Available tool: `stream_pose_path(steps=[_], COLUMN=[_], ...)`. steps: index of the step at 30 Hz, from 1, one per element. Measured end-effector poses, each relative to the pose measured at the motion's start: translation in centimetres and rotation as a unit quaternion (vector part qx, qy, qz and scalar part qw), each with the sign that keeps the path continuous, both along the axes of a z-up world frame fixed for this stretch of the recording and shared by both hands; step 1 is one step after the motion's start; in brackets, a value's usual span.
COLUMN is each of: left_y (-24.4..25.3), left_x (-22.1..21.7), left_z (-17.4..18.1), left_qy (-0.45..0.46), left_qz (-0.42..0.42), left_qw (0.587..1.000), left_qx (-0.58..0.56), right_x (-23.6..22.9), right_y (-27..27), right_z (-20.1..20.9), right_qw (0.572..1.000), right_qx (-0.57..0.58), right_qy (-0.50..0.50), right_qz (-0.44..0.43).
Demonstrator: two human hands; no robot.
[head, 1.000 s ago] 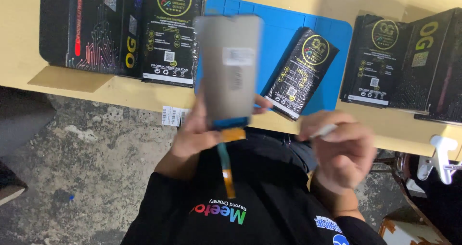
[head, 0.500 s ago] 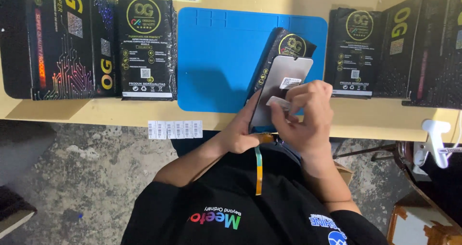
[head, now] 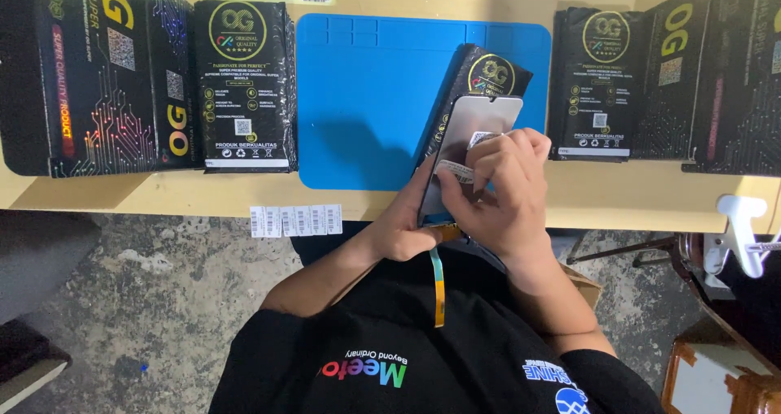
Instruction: The person unpacks several smartphone display assemblies from their packaging. They remove the screens from black boxes, peel off protective films, and inspect the components, including the ribbon cables and the front glass, before placing them on a blue mat.
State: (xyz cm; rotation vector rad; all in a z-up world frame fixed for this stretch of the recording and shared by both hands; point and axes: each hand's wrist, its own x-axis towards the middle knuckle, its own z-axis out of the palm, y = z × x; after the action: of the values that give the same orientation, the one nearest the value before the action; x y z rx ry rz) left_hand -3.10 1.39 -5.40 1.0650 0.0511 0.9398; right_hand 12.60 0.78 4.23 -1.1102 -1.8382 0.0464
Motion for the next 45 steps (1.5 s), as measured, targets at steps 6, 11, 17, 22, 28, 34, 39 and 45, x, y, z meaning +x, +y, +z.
stream_pose_path(steps=[6,11,17,22,28,34,39,45], left_y=[-0.1,-0.1,-0.2,-0.5,-0.7,-0.7,-0.6,-0.5], left_x=[0.0,0.1,0.3,0.6,0.2,-0.4,-0.5,-0.9], left_z=[0.2,0.5,0.8,1.4,2.6,4.3,4.8,5.6], left_qy=[0.009,0.015,0.026,0.034,0.079,0.189,0.063,0.049], left_qz=[0.005,0.009,0.016,0.017,0.033,0.043,0.0,-0.032], left_qw=[1.0,1.0,1.0,0.999,0.995,0.977,0.998,0.997], left_qx=[0.002,0.005,0.008,0.012,0.045,0.088,0.009,-0.05], right_x=[0.3,0.3,0.3,0.6,1.6,2.3,3.3,2.7], right_y=[-0.1,-0.1,-0.6,-1.4,-1.2,-0.3,-0.3,0.5], right_z=[-0.6,-0.1,0.5,2.9,4.5,5.8,5.6,6.6], right_qw=[1.0,1.0,0.997,0.988,0.97,0.924,0.915,0.962], right_qx=[-0.008,-0.019,-0.07,-0.146,-0.221,-0.331,-0.349,-0.233], right_qy=[-0.003,-0.006,-0.016,-0.028,-0.076,-0.171,-0.163,-0.088], right_qz=[-0.006,-0.005,-0.025,-0.046,-0.075,-0.083,-0.123,-0.109])
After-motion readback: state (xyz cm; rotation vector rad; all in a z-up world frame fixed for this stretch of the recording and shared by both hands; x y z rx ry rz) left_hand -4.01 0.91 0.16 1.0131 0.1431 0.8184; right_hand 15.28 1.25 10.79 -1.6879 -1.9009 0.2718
